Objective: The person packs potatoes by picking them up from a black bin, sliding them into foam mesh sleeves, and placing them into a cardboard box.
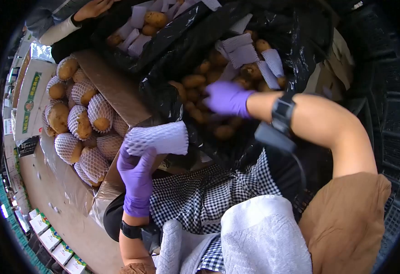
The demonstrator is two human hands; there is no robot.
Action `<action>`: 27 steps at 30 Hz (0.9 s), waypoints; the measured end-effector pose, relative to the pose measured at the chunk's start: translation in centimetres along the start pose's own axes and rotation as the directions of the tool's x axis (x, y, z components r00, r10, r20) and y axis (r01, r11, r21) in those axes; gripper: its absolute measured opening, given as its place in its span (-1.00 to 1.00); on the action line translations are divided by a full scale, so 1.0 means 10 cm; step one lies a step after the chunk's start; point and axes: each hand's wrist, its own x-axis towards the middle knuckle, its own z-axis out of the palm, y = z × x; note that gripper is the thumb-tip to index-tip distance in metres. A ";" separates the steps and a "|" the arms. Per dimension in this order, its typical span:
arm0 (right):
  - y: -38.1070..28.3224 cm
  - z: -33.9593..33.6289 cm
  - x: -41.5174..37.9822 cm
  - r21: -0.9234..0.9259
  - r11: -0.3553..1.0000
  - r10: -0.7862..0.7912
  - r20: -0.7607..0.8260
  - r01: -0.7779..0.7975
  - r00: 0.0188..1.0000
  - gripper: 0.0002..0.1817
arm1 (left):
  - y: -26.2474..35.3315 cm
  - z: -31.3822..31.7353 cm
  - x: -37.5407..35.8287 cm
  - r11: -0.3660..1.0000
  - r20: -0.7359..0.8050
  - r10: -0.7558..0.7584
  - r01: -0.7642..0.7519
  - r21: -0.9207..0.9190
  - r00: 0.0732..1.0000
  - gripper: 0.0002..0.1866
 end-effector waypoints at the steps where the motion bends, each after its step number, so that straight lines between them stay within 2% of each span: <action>1: 0.29 -0.07 0.19 -0.502 0.854 0.184 0.047 -0.136 0.982 -0.69 | 0.03 -0.03 0.03 0.999 -0.017 0.013 -0.013 -0.033 1.000 -0.60; 2: 0.90 0.03 0.36 -0.525 0.831 0.132 -0.133 -0.183 0.982 -0.67 | 0.05 -0.06 0.05 0.997 -0.036 0.023 -0.025 -0.066 0.999 -0.59; 4: 1.18 -0.13 0.40 -0.623 0.748 0.171 -0.153 -0.229 0.973 -0.60 | 0.07 -0.07 0.08 0.998 -0.082 -0.008 0.004 -0.057 0.997 -0.59; 7: 0.99 -0.57 0.53 -0.734 0.678 0.083 0.141 0.048 0.987 -0.58 | 0.02 -0.15 0.09 0.994 -0.109 -0.109 0.109 -0.005 0.988 -0.60; 8: 1.58 -0.64 0.69 -0.385 0.843 -0.286 0.268 0.374 0.920 -0.61 | 0.01 -0.16 0.12 0.987 -0.081 -0.154 0.156 0.022 0.985 -0.61; 10: 1.54 -1.38 0.60 -0.167 0.948 -0.213 0.298 0.271 0.930 -0.65 | 0.03 -0.06 0.13 0.955 -0.114 -0.198 0.217 0.200 0.974 -0.68; 11: 1.46 -1.71 0.31 -0.094 0.989 -0.099 0.140 0.113 0.985 -0.64 | -0.07 -0.07 0.15 0.935 -0.035 -0.096 0.102 0.339 0.995 -0.74; 12: 1.38 -1.99 -0.06 -0.002 1.000 0.029 -0.023 -0.029 0.999 -0.62 | -0.12 -0.06 0.17 0.929 0.050 -0.055 0.033 0.367 0.997 -0.77; 14: 1.46 -2.10 -0.82 0.121 0.991 0.095 -0.358 -0.055 0.929 -0.61 | -0.22 -0.03 0.17 0.928 -0.084 -0.125 0.146 0.343 0.989 -0.77; 15: 1.84 -1.97 -1.07 0.218 0.974 0.066 -0.509 0.055 0.858 -0.62 | -0.31 -0.15 0.21 0.631 0.171 0.153 -0.229 0.742 0.973 -0.75; 16: 2.03 -1.78 -1.42 0.362 0.929 0.154 -0.576 0.082 0.802 -0.67 | -0.39 -0.30 0.27 0.101 0.507 0.276 -0.549 0.829 0.816 -0.73; 17: 2.22 -1.53 -1.80 0.465 0.885 0.300 -0.574 0.002 0.762 -0.71 | -0.44 -0.34 0.32 0.026 0.550 0.288 -0.580 0.814 0.784 -0.69; 18: 2.38 -1.13 -2.13 0.451 0.892 0.365 -0.663 -0.041 0.654 -0.74 | -0.48 -0.35 0.39 -0.049 0.588 0.298 -0.603 0.796 0.752 -0.66; 19: 2.66 -0.63 -2.44 0.489 0.869 0.436 -0.685 -0.074 0.584 -0.71 | -0.51 -0.31 0.47 -0.034 0.621 0.319 -0.646 0.762 0.716 -0.63; 20: 2.83 -0.09 -2.74 0.438 0.840 0.538 -0.597 -0.320 0.596 -0.65 | -0.47 -0.09 0.50 0.314 0.363 0.313 -0.456 0.833 0.878 -0.63; 21: 2.88 0.38 -2.97 0.590 0.543 0.805 -0.167 -0.597 0.569 -0.54 | -0.39 0.29 0.49 0.611 0.082 0.200 -0.189 0.769 0.976 -0.63; 22: 2.73 0.95 -3.26 0.379 0.677 0.732 -0.256 -0.632 0.631 -0.43 | -0.32 0.61 0.51 0.814 -0.179 0.002 0.102 0.572 0.984 -0.63; 23: 2.58 1.33 -3.34 0.301 0.676 0.737 -0.293 -0.672 0.609 -0.33 | -0.28 0.85 0.59 0.813 -0.154 0.003 0.087 0.576 0.988 -0.64; 24: 2.49 1.53 -3.39 0.218 0.673 0.732 -0.332 -0.707 0.595 -0.23 | -0.30 1.00 0.74 0.812 -0.097 -0.077 0.119 0.571 0.992 -0.64; 25: 2.47 1.58 -3.43 0.135 0.704 0.684 -0.392 -0.697 0.615 -0.21 | -0.31 1.02 0.94 0.809 -0.052 -0.152 0.155 0.567 0.987 -0.65; 27: 2.53 1.43 -3.32 -0.042 0.778 0.520 -0.517 -0.627 0.680 -0.19 | -0.44 1.17 1.18 0.690 0.159 -0.125 -0.030 0.723 0.979 -0.65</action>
